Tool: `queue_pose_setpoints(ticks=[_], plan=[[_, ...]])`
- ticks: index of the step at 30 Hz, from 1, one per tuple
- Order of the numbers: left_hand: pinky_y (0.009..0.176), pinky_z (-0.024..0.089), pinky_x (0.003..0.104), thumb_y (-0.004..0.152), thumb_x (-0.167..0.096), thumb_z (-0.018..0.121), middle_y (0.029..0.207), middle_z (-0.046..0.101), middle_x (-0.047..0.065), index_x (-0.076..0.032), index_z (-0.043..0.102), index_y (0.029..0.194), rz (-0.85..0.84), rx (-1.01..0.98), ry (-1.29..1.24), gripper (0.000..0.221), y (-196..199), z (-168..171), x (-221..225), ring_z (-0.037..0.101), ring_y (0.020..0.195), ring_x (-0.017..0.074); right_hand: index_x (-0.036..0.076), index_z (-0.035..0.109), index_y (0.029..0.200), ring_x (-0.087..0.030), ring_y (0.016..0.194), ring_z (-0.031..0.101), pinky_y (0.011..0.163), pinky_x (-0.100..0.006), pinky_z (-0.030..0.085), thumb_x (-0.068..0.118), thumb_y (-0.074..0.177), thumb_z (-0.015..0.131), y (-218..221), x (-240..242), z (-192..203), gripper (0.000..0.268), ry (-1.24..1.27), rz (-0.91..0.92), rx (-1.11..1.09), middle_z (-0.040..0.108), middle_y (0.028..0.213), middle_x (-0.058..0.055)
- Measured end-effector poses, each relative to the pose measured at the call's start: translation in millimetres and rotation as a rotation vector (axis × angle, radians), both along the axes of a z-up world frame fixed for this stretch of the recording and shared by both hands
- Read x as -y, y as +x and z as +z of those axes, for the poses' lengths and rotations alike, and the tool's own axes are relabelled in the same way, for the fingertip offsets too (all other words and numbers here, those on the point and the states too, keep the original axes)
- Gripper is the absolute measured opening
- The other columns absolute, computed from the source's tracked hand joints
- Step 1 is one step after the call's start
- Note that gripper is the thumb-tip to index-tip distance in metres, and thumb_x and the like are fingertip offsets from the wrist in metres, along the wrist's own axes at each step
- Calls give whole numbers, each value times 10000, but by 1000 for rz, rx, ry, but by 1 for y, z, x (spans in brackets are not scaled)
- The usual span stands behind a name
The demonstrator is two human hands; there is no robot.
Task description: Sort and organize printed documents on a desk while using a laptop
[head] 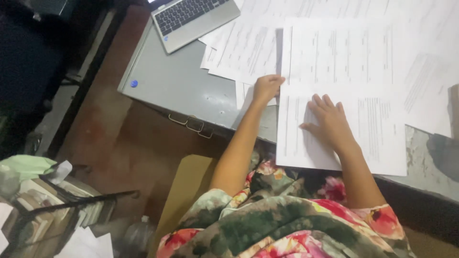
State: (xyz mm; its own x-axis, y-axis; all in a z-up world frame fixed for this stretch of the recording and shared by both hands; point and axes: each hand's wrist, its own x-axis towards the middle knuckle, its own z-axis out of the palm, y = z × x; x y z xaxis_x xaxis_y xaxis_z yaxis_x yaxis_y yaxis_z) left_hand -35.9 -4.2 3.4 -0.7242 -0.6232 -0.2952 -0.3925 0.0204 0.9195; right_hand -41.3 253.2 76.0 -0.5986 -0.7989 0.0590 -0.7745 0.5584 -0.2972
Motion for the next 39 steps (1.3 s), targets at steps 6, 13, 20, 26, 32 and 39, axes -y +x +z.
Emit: queue_pose_setpoints(ticks=[6,13,20,26,32,39], plan=[[752,644,424,926,-267,744,1117,693,302,74,668,1239,195,-240,231,470,60,5,-52,723,928,358,104,720,1185,-293,982,677,913,-434,518,576,972,657,8,32,-15,522,-134,-80,-103,714,977,-92],[866,581,396,1014,-233,664,1056,613,165,36,519,1317,416,-262,519,430,152,-16,-105,653,934,236,146,722,1281,-433,1387,506,1104,-511,486,323,871,793,55,47,-34,451,-218,45,171,632,1412,-161],[932,568,520,990,-139,746,1076,680,226,71,585,1177,385,-363,676,324,218,-38,-139,708,1009,383,55,740,1253,-507,1421,448,1159,-605,401,257,698,902,91,21,-12,612,-257,260,144,611,1459,-227],[915,589,528,944,-45,768,1101,725,249,47,621,1238,299,-418,649,342,223,-59,-132,716,994,381,133,748,1248,-462,1450,440,1181,-566,389,286,710,886,84,20,-14,576,-181,257,168,606,1482,-168],[872,610,491,910,-20,791,1058,739,223,72,628,1225,283,-429,633,366,222,-66,-135,728,958,353,146,732,1274,-461,1458,429,1190,-566,379,328,711,877,84,19,-20,609,-170,270,150,596,1494,-170],[845,618,463,889,-22,813,1021,748,194,42,651,1193,287,-446,622,350,222,-76,-136,744,916,323,144,728,1273,-457,1466,420,1202,-562,370,322,710,874,83,17,-18,608,-192,278,198,589,1505,-156]])
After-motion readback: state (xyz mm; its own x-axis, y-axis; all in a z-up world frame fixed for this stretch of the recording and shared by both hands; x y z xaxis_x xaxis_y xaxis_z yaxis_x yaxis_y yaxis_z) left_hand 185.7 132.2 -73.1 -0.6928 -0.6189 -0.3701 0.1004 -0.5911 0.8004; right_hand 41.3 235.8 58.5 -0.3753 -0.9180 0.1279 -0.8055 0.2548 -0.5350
